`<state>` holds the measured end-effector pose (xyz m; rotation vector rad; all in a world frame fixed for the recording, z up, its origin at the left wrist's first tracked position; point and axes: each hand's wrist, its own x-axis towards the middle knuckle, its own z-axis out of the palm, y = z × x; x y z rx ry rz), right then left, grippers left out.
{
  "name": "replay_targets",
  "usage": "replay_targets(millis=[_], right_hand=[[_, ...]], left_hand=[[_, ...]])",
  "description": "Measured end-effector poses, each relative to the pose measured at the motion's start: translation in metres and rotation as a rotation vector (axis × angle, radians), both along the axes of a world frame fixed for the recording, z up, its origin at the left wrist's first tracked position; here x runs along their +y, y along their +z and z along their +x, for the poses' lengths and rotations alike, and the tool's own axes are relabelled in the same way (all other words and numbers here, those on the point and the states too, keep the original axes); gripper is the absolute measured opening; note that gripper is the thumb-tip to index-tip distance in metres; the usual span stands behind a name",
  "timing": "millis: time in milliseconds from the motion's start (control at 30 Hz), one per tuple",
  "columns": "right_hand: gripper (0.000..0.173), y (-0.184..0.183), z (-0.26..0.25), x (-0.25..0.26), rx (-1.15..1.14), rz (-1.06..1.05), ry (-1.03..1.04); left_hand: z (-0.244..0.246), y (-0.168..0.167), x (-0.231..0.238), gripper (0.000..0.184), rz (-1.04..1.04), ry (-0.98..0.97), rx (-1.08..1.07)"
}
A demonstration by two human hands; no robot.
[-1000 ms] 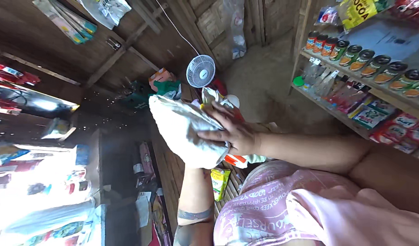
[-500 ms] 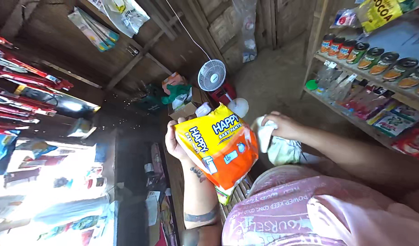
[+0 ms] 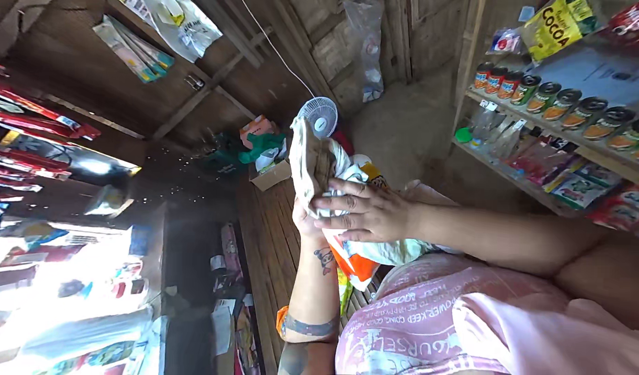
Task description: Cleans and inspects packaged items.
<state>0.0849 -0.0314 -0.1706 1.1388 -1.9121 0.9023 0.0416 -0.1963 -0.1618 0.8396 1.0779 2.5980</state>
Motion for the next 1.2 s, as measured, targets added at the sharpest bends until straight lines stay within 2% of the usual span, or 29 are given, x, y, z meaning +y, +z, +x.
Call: replay_targets(millis=[100, 200, 333, 367, 400, 467, 533, 600, 700, 800, 900, 967, 1000, 1033, 1100, 1133, 1200], right_hand=[[0.038, -0.017, -0.005, 0.001, -0.041, -0.092, -0.196], [0.046, -0.031, -0.009, 0.018, -0.283, -0.118, -0.231], [0.037, -0.038, -0.018, 0.067, -0.715, 0.1, -0.215], [0.036, -0.035, -0.019, 0.078, -0.764, 0.108, -0.238], [0.036, -0.03, -0.017, 0.086, -0.765, 0.066, -0.261], [0.039, -0.008, -0.008, 0.088, -0.624, -0.11, -0.274], [0.043, 0.018, 0.003, 0.071, -0.451, -0.251, -0.176], [0.046, 0.027, 0.013, 0.044, -0.305, -0.265, -0.043], [0.051, -0.001, 0.016, 0.015, -0.226, -0.127, -0.037], [0.046, -0.041, 0.01, 0.03, -0.28, -0.106, -0.11], [0.037, -0.064, 0.012, 0.066, -0.54, 0.082, -0.141], [0.035, -0.08, 0.012, 0.087, -0.858, 0.129, -0.151], [0.036, -0.088, 0.013, 0.093, -1.017, 0.043, -0.159], [0.037, -0.09, 0.017, 0.095, -1.192, -0.146, -0.16], [0.039, -0.087, 0.025, 0.088, -1.482, -0.66, -0.124], [0.048, -0.081, 0.031, 0.083, -1.58, -0.843, -0.083], [0.065, -0.077, 0.043, 0.063, -1.616, -1.021, 0.054]], left_hand=[[0.001, 0.01, 0.003, 0.023, -0.053, -0.012, 0.016], [-0.008, 0.009, -0.004, 0.02, -0.016, -0.111, 0.039], [-0.013, 0.004, -0.021, 0.022, -0.063, -0.219, 0.137], [-0.012, 0.004, -0.026, 0.022, -0.093, -0.218, 0.164], [-0.01, 0.006, -0.03, 0.021, -0.119, -0.212, 0.179], [-0.007, 0.006, -0.031, 0.021, -0.15, -0.205, 0.19], [-0.003, 0.004, -0.025, 0.023, -0.191, -0.22, 0.22], [0.002, 0.005, -0.016, 0.019, -0.208, -0.25, 0.257], [0.007, 0.009, -0.014, 0.016, -0.181, -0.24, 0.286], [0.004, 0.012, -0.017, 0.017, -0.095, -0.242, 0.274], [0.004, 0.016, -0.03, 0.019, -0.07, -0.267, 0.296], [0.007, 0.023, -0.038, 0.02, -0.03, -0.258, 0.289], [0.008, 0.027, -0.04, 0.019, 0.008, -0.256, 0.275], [0.009, 0.029, -0.041, 0.018, 0.058, -0.255, 0.256], [0.009, 0.032, -0.038, 0.015, 0.207, -0.28, 0.209], [0.005, 0.032, -0.034, 0.016, 0.281, -0.318, 0.201], [-0.007, 0.035, -0.027, 0.02, 0.358, -0.344, 0.194]])
